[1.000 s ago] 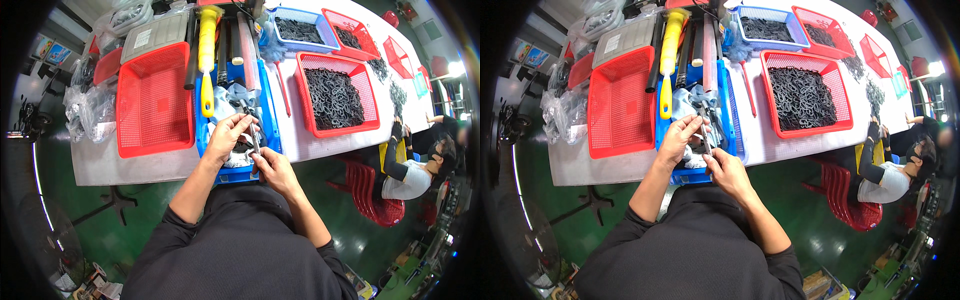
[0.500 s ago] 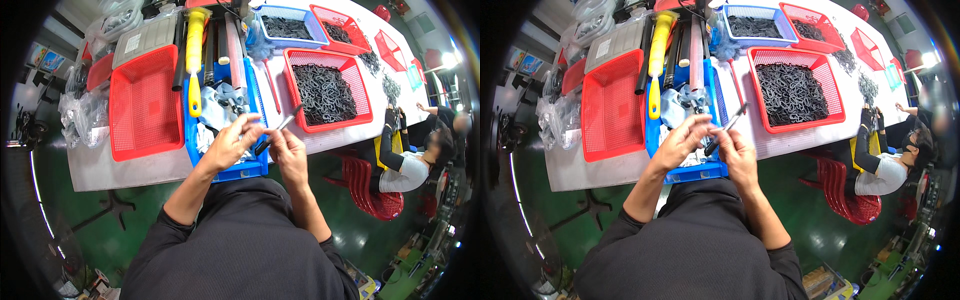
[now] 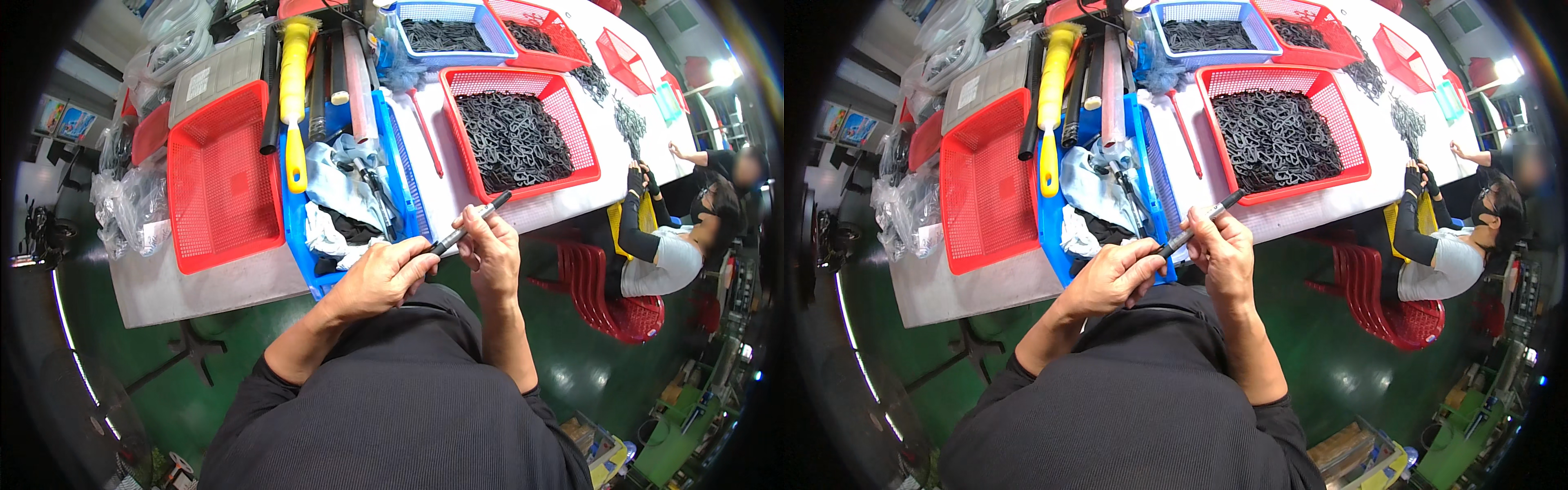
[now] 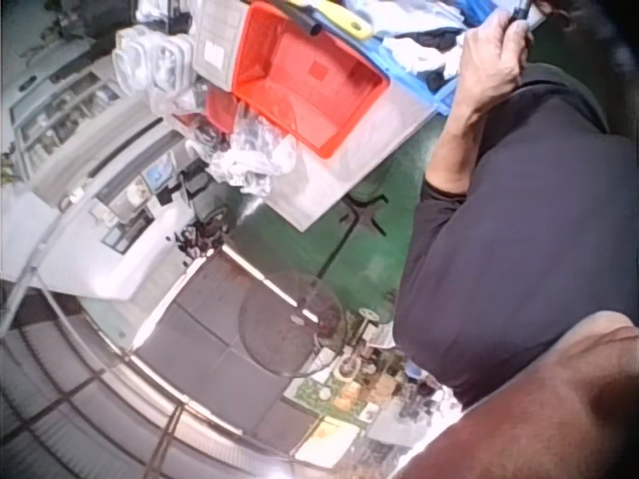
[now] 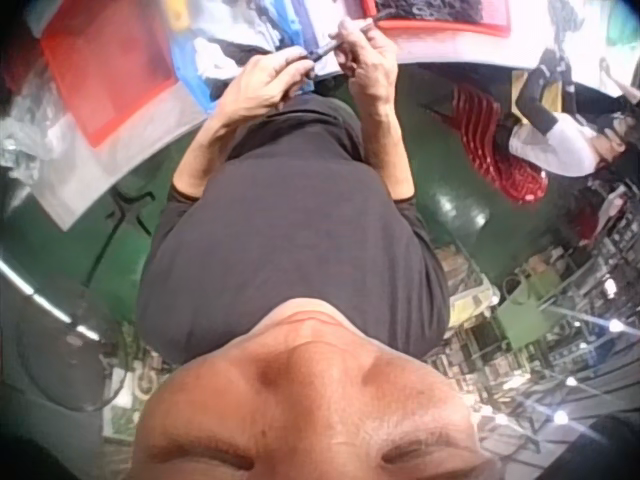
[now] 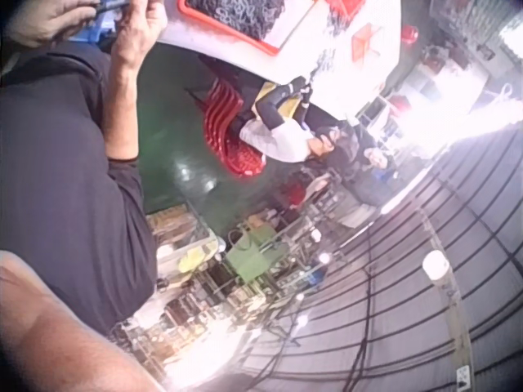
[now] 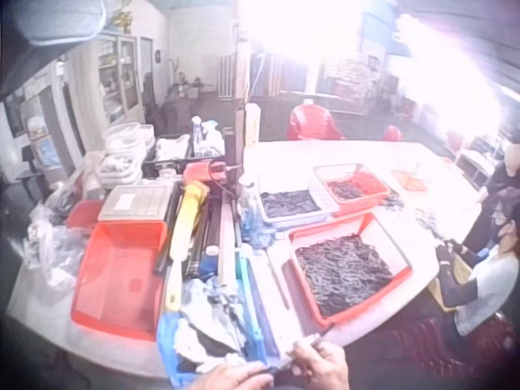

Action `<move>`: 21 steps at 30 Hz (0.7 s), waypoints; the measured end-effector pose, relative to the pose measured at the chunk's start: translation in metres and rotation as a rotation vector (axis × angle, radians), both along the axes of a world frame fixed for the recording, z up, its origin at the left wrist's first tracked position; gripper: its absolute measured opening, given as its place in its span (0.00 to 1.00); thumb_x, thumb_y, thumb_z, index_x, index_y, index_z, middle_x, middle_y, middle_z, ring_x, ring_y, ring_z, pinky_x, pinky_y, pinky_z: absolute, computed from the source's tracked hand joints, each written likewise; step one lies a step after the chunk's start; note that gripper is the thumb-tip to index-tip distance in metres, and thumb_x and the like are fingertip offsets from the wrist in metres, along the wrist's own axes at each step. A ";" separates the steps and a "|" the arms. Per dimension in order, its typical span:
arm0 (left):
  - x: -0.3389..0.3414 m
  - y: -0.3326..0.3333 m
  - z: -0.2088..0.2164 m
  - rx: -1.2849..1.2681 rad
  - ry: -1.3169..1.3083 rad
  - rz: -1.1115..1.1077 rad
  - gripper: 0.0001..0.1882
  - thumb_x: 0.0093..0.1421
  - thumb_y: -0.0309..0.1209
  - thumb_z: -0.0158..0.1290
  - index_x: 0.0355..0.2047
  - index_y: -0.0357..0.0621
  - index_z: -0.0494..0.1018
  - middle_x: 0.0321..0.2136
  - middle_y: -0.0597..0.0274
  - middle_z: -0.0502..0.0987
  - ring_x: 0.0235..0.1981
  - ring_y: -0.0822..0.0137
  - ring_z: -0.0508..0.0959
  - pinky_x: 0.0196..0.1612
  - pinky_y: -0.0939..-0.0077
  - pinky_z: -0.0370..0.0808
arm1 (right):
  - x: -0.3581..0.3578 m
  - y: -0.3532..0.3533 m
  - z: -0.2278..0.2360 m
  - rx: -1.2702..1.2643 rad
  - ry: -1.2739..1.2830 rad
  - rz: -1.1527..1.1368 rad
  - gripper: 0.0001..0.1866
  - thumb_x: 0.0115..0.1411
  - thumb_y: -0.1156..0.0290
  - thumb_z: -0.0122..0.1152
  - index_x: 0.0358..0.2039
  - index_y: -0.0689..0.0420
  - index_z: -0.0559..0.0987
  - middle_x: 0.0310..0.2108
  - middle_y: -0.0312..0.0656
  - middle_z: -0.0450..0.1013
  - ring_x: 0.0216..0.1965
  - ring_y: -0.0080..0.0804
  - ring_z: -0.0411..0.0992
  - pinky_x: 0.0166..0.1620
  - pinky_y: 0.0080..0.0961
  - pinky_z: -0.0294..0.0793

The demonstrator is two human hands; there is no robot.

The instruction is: The person sorts small black plastic hooks on a white table, picking them up one by one, inspecting them, and placing them into red and green baskets. The person also moves a red chair and uses a marker to mark some hooks before continuing to sort them.

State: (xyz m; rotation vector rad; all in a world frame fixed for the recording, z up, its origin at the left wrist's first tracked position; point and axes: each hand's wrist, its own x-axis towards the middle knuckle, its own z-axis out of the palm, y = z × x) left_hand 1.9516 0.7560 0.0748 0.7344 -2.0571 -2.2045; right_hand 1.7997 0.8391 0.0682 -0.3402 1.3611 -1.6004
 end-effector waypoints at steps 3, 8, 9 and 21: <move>0.025 -0.006 -0.001 0.265 0.078 -0.296 0.15 0.65 0.36 0.41 0.28 0.38 0.68 0.16 0.66 0.68 0.16 0.78 0.69 0.18 0.83 0.65 | -0.070 0.008 -0.003 -0.130 -0.166 -0.695 0.10 0.61 0.67 0.52 0.27 0.58 0.73 0.13 0.26 0.58 0.12 0.11 0.54 0.14 0.09 0.48; 0.043 -0.009 -0.027 0.262 0.042 0.178 0.13 0.65 0.35 0.40 0.35 0.38 0.70 0.20 0.67 0.70 0.21 0.79 0.70 0.25 0.85 0.68 | -0.108 0.032 0.025 -0.140 0.219 -0.558 0.09 0.62 0.68 0.50 0.27 0.58 0.72 0.13 0.28 0.58 0.12 0.13 0.54 0.13 0.10 0.50; 0.037 -0.013 -0.024 0.265 0.119 0.206 0.12 0.65 0.34 0.40 0.38 0.38 0.69 0.20 0.67 0.70 0.21 0.79 0.70 0.27 0.85 0.68 | -0.096 0.025 0.023 -0.136 0.225 -0.494 0.11 0.62 0.65 0.51 0.27 0.58 0.72 0.13 0.29 0.60 0.12 0.14 0.55 0.13 0.10 0.50; -0.008 0.013 -0.009 0.036 0.130 0.096 0.10 0.61 0.28 0.46 0.42 0.37 0.71 0.25 0.63 0.75 0.24 0.77 0.74 0.31 0.84 0.71 | -0.055 0.025 0.006 -0.109 -0.014 -0.401 0.16 0.61 0.58 0.53 0.27 0.58 0.72 0.11 0.31 0.59 0.08 0.16 0.52 0.12 0.13 0.49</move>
